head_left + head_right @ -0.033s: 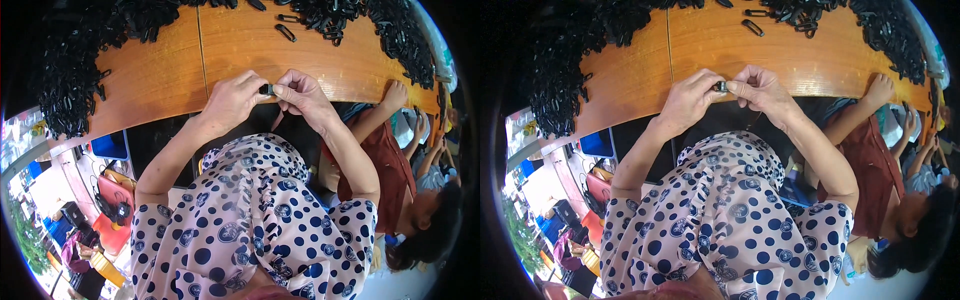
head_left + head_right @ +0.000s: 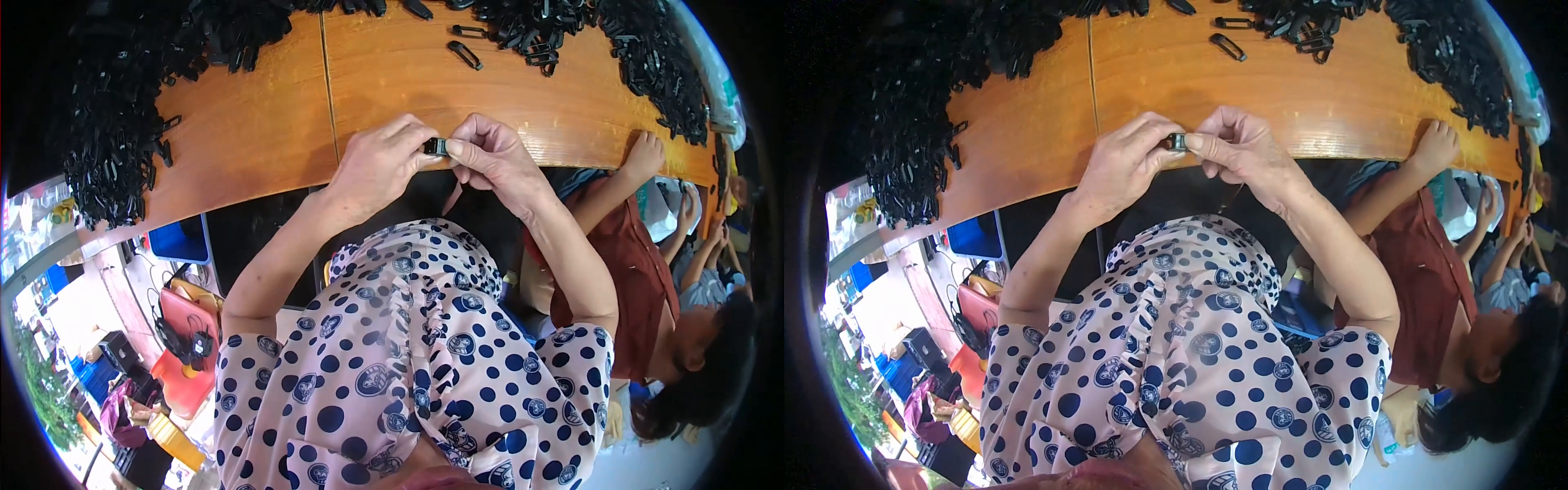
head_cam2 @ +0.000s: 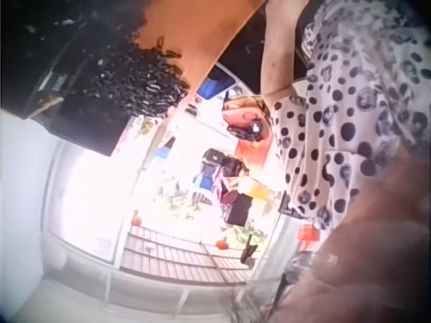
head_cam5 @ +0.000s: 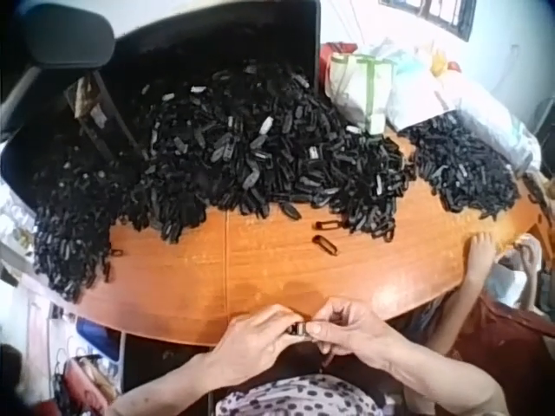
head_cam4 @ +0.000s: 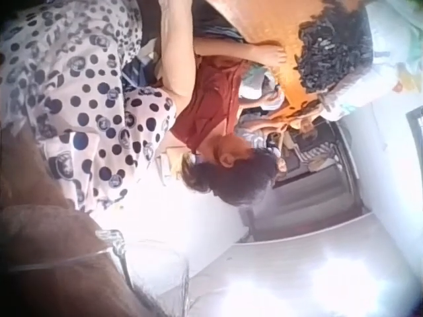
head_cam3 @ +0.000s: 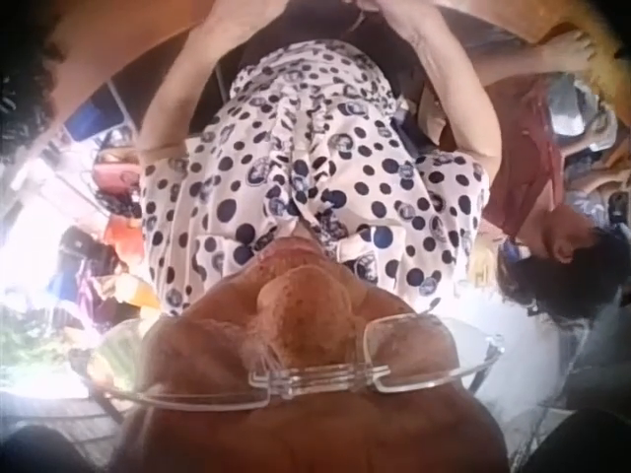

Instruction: The person repeatedly picks up plastic parts from piles on the table, joins the pieces together by hand, and drops the assembled components into a bin.

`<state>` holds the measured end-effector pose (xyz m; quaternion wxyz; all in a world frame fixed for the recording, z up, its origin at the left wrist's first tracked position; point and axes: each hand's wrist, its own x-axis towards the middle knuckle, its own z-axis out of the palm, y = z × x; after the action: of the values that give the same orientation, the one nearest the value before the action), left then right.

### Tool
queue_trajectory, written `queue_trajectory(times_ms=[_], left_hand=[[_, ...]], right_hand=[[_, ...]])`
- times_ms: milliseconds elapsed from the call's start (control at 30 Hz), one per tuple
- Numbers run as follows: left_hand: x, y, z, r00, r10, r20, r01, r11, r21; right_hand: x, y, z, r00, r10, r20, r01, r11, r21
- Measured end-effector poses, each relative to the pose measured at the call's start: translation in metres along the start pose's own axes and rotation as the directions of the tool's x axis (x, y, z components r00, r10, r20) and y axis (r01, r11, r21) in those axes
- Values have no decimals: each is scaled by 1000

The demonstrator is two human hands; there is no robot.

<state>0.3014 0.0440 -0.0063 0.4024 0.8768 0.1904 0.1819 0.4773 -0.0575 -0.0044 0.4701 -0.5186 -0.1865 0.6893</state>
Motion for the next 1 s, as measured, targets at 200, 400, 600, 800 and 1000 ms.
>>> queue_trajectory(times_ms=[200,400,600,800,1000], left_hand=[[-7,2,7,992,34,-120,-60,975,-216],[-13,0,6,1000,-23,2,19,801,-598],[-15,6,5,985,-83,152,161,763,-626],[-13,5,22,986,88,-142,-136,919,-369],[0,-2,16,957,241,-162,-258,962,-88]], right_hand=[[-3,16,-4,934,-78,349,27,989,148],[0,36,-3,824,-153,545,106,987,118],[6,48,-2,823,-336,459,340,937,78],[13,62,8,763,-615,199,646,720,-253],[21,56,8,681,-703,204,714,576,-399]])
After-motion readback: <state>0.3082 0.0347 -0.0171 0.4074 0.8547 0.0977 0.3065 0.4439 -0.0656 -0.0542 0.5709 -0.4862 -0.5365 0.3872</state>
